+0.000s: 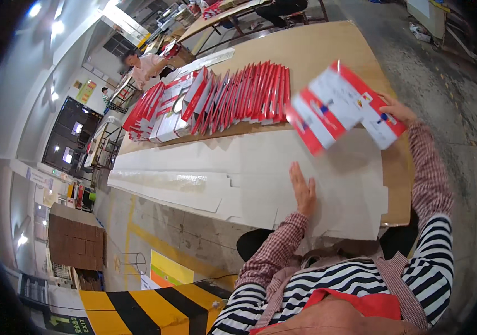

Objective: The person folds flat white cardboard sheets into small rectangular boxes. They place a red and white printed insert into each folded box and then stack the completed units on a pile to the left. The task is performed repeatedly by hand on a large work table in a warehouse setting.

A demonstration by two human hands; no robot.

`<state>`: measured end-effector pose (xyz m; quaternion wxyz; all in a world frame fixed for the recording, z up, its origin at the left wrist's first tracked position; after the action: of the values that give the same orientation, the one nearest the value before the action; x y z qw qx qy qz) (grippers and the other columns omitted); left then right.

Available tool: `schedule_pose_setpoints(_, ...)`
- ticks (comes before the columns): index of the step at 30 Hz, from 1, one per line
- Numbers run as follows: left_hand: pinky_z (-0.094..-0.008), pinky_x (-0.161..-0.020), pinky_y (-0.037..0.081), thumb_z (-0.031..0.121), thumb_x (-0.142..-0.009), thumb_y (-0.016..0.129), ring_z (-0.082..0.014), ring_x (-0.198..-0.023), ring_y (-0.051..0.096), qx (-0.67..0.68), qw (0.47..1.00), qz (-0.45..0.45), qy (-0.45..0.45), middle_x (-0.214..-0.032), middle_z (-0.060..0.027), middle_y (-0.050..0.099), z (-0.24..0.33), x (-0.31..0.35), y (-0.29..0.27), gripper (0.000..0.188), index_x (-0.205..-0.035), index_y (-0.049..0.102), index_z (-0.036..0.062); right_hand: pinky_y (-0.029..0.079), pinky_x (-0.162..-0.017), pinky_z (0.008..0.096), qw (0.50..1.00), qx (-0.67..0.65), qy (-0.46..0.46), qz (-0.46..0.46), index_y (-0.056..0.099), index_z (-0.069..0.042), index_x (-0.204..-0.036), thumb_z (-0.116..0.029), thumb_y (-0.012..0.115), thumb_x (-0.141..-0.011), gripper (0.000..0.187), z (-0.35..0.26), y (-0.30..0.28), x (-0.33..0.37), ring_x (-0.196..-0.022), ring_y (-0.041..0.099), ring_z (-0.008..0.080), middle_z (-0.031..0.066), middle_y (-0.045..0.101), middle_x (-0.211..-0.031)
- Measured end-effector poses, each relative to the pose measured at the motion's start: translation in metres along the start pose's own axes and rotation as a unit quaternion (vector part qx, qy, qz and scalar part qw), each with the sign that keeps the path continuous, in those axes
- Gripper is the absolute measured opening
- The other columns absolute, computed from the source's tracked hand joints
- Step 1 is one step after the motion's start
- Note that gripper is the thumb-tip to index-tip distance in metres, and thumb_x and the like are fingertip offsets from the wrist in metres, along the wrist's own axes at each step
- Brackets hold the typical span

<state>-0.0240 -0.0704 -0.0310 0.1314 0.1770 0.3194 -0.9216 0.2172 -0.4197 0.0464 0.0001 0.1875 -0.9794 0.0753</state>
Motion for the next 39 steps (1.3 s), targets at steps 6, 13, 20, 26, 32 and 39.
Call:
schedule_pose_setpoints(6, -0.0455, -0.119, 0.016, 0.020, -0.099, 0.050, -0.0407, -0.146, 0.019, 0.042, 0.998, -0.005, -0.053, -0.157, -0.0270, 0.019, -0.017, 0.003, -0.012, 0.067, -0.152, 0.016, -0.0047, 0.058, -0.077, 0.0319, 0.982, 0.125, 0.136, -0.034, 0.051, -0.004, -0.139, 0.012, 0.071, -0.064, 0.079, 0.049, -0.014, -0.156, -0.083, 0.068, 0.0170, 0.0126, 0.070, -0.106)
schedule_pose_setpoints(13, -0.0460, -0.118, 0.020, 0.020, -0.098, 0.052, -0.0413, -0.144, 0.025, 0.043, 0.997, 0.001, -0.064, -0.155, -0.0268, 0.025, -0.024, 0.001, -0.019, 0.067, -0.152, 0.020, -0.0035, 0.053, -0.088, 0.0415, 0.962, 0.233, -0.060, 0.129, 0.066, -0.007, -0.120, -0.019, 0.076, -0.071, 0.051, 0.090, 0.237, -0.300, -0.096, 0.068, 0.0318, 0.0206, 0.070, -0.102)
schedule_pose_setpoints(20, -0.0445, -0.118, 0.021, 0.017, -0.097, 0.053, -0.0385, -0.145, 0.025, 0.097, 0.994, -0.055, -0.023, -0.156, -0.0242, 0.023, 0.014, -0.013, 0.016, 0.064, -0.151, 0.024, -0.0005, 0.049, -0.093, 0.0483, 0.899, 0.400, -0.090, 0.152, 0.058, -0.002, -0.126, -0.028, 0.061, -0.088, 0.046, 0.085, 0.151, -0.251, -0.103, 0.062, 0.0412, 0.0252, 0.064, -0.112)
schedule_pose_setpoints(26, -0.0410, -0.111, 0.034, 0.012, -0.098, 0.053, -0.0314, -0.135, 0.043, 0.147, 0.985, -0.036, -0.088, -0.146, -0.0185, 0.044, -0.045, 0.002, -0.027, 0.035, -0.131, 0.054, 0.0017, 0.035, -0.109, 0.0472, 0.892, 0.381, -0.199, -0.143, 0.048, -0.011, -0.141, -0.029, 0.080, -0.072, 0.078, 0.015, 0.208, 0.056, -0.131, 0.041, 0.0374, 0.0211, 0.044, -0.141)
schedule_pose_setpoints(32, -0.0381, -0.100, 0.046, 0.007, -0.097, 0.052, -0.0261, -0.122, 0.057, 0.071, 0.962, -0.227, -0.133, -0.126, -0.0132, 0.063, -0.028, 0.014, -0.083, 0.026, -0.121, 0.062, 0.0013, 0.013, -0.120, 0.0562, 0.810, 0.505, -0.077, -0.289, 0.027, -0.012, -0.154, -0.039, 0.091, -0.050, 0.124, 0.024, 0.170, 0.262, -0.150, 0.008, 0.0386, 0.0197, 0.013, -0.161)
schedule_pose_setpoints(39, -0.0446, -0.115, 0.031, 0.012, -0.097, 0.049, -0.0340, -0.139, 0.038, 0.014, 0.968, -0.249, 0.024, -0.139, -0.0145, 0.054, -0.033, 0.044, -0.084, 0.037, -0.132, 0.056, 0.0037, 0.042, -0.105, 0.0459, 0.809, 0.504, -0.251, -0.169, 0.064, -0.005, -0.117, -0.010, 0.077, -0.070, 0.049, 0.040, 0.154, 0.266, -0.124, 0.053, 0.0333, 0.0161, 0.059, -0.130)
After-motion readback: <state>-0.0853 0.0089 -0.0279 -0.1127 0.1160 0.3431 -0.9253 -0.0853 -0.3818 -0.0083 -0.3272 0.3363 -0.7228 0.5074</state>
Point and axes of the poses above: each hand's wrist, its own x-axis away from the middle knuckle, its own y-axis out of the palm, z = x × y, the point moved 4 cm from there along -x, towards the middle knuckle
